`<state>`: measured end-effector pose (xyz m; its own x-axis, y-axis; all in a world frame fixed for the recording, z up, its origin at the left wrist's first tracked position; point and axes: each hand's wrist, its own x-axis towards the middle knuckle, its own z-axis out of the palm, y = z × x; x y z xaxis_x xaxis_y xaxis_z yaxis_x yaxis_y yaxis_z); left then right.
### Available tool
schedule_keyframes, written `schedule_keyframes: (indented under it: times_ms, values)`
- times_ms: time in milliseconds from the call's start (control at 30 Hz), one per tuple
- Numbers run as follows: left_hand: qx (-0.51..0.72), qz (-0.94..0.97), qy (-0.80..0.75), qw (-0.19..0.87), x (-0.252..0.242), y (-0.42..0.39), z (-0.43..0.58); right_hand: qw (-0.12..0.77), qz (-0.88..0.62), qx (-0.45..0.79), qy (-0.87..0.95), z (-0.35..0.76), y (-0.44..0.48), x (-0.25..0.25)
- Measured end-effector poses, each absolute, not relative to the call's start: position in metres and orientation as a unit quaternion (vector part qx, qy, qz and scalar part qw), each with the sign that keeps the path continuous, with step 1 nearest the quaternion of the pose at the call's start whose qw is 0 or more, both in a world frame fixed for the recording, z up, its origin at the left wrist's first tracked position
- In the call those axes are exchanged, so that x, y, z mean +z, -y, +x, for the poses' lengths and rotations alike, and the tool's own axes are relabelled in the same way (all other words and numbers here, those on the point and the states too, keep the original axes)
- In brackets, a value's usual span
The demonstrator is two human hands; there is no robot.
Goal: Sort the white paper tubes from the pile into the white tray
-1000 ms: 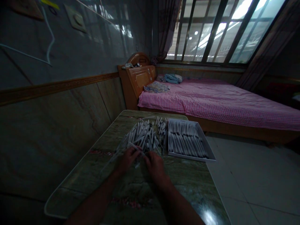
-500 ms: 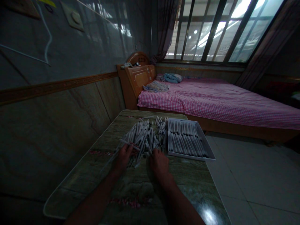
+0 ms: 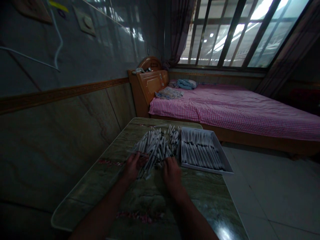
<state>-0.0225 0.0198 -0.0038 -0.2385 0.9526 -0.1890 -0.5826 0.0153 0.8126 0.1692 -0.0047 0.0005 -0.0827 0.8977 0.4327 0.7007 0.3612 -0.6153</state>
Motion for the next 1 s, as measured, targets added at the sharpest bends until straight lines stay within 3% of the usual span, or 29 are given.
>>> schedule_keyframes:
  times_ms: [467, 667, 900, 1000]
  values:
    - [0.661, 0.234, -0.419, 0.578, 0.000, -0.017, -0.020, 0.406, -0.511, 0.147, 0.744, 0.165, 0.007, -0.003]
    - [0.584, 0.311, -0.442, 0.605, -0.002, -0.009, -0.009, 0.393, -0.495, 0.140, 0.762, 0.161, 0.012, 0.000]
    - [0.640, 0.195, -0.378, 0.639, -0.001, -0.014, -0.013, 0.483, -0.495, 0.261, 0.674, 0.164, 0.009, -0.004]
    - [0.657, 0.132, -0.362, 0.648, 0.002, -0.019, -0.022, 0.418, -0.516, 0.234, 0.711, 0.165, 0.006, -0.005]
